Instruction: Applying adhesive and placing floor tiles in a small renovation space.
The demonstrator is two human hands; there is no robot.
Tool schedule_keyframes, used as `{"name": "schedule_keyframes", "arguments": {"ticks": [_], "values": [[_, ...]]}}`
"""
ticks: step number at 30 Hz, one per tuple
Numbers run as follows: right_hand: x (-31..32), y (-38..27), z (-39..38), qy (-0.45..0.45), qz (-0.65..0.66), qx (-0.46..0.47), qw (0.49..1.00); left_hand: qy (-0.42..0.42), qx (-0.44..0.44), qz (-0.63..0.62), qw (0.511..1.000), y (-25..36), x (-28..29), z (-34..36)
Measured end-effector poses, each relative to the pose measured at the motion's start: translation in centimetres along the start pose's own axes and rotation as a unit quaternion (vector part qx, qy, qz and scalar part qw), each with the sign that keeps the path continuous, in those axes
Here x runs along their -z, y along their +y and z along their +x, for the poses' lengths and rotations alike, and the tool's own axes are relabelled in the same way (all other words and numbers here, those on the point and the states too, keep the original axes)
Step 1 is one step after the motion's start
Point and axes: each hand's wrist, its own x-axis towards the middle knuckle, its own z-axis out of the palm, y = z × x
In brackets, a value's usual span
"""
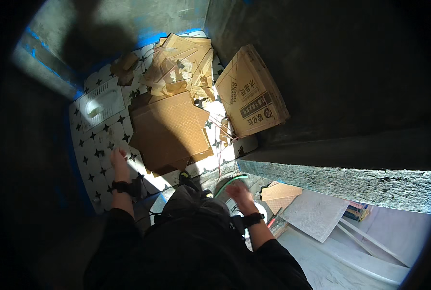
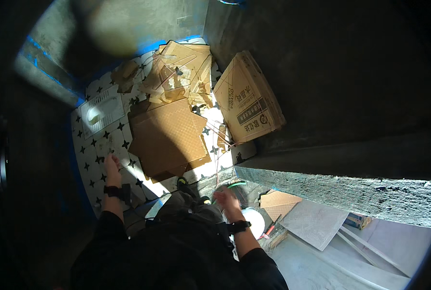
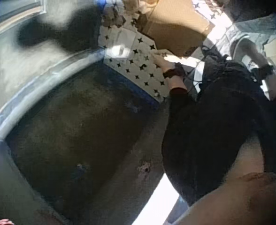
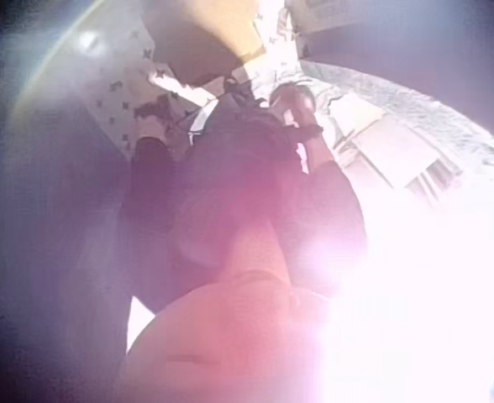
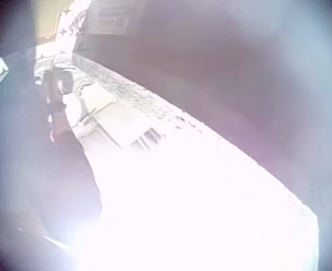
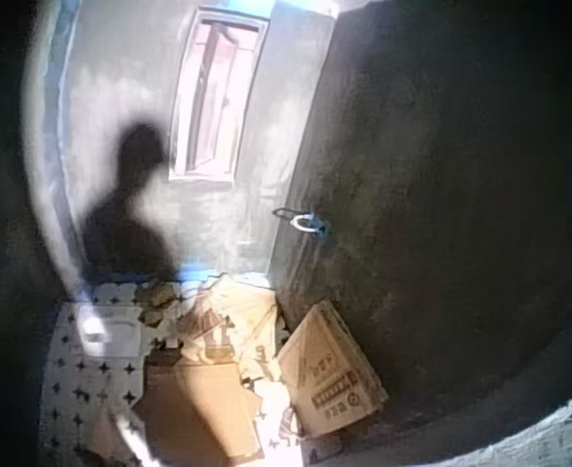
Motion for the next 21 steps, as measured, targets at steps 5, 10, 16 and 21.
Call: {"name": "schedule_keyframes", "arguments": {"ticks": [5,10,16,21], "values": [[7.9,-0.5,-1.6,0.193,0.031,0.029,0.98,0.034,-0.047,0.025,0.998,1.7,4.7,4.1],[7.1,-1.0,-2.7,0.195,-0.005,0.03,0.98,-0.029,-0.03,0.148,0.988,-1.4,7.5,5.6],[4.8,-3.7,2.0,0.115,-0.109,0.082,0.984,-0.064,-0.015,0.05,0.997,-6.3,7.4,3.7],[2.7,-13.0,7.2,0.131,-0.124,0.155,0.971,-0.068,-0.102,0.156,0.98,-7.6,8.0,4.1]]}}
